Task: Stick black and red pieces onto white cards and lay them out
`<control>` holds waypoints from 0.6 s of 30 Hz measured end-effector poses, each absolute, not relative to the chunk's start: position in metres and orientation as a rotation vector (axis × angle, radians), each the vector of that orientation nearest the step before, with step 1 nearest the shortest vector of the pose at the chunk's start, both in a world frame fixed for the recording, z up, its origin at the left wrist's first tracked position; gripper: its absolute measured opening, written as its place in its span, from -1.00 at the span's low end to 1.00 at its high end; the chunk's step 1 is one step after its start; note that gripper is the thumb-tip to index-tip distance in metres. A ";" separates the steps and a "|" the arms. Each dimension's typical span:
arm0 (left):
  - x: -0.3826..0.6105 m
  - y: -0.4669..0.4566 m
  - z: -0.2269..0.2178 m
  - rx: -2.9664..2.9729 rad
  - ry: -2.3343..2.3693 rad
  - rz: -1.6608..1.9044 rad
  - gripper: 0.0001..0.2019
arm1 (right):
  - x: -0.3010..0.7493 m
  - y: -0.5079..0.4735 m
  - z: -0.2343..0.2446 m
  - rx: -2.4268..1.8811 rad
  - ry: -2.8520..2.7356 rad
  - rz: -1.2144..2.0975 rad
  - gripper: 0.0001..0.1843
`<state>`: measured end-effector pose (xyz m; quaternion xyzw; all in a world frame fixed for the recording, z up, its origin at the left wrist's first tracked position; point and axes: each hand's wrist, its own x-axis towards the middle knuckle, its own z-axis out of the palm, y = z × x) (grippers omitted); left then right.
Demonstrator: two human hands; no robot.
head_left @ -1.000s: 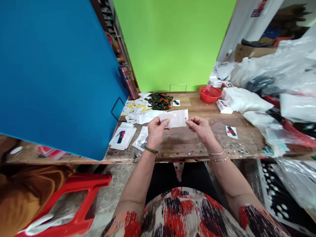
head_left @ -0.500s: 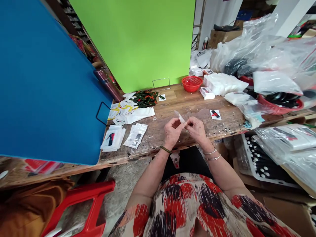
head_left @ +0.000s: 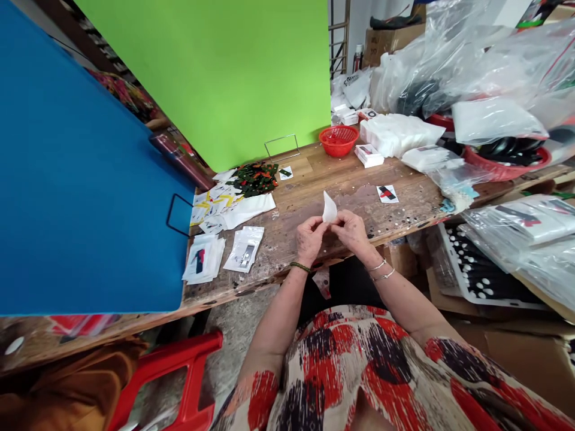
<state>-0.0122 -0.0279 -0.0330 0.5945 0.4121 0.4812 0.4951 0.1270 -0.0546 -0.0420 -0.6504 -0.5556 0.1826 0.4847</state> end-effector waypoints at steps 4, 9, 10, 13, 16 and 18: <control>-0.015 -0.024 -0.043 1.517 1.099 1.156 -0.86 | 0.127 -0.053 -0.047 -1.581 -1.347 0.616 -0.71; -0.012 -0.022 -0.049 1.431 1.059 1.151 -0.84 | 0.127 -0.054 -0.047 -1.544 -1.391 0.574 -0.75; -0.011 -0.022 -0.049 1.427 1.063 1.163 -0.85 | 0.126 -0.054 -0.047 -1.543 -1.412 0.521 -0.78; -0.009 -0.022 -0.047 1.397 1.063 1.165 -0.83 | 0.122 -0.057 -0.046 -1.555 -1.470 0.372 -0.83; -0.010 -0.021 -0.047 1.352 1.062 1.116 -0.85 | 0.117 -0.061 -0.045 -1.596 -1.512 0.248 -0.83; -0.010 -0.022 -0.047 1.387 1.126 1.125 -0.90 | 0.112 -0.063 -0.045 -1.636 -1.552 0.164 -0.84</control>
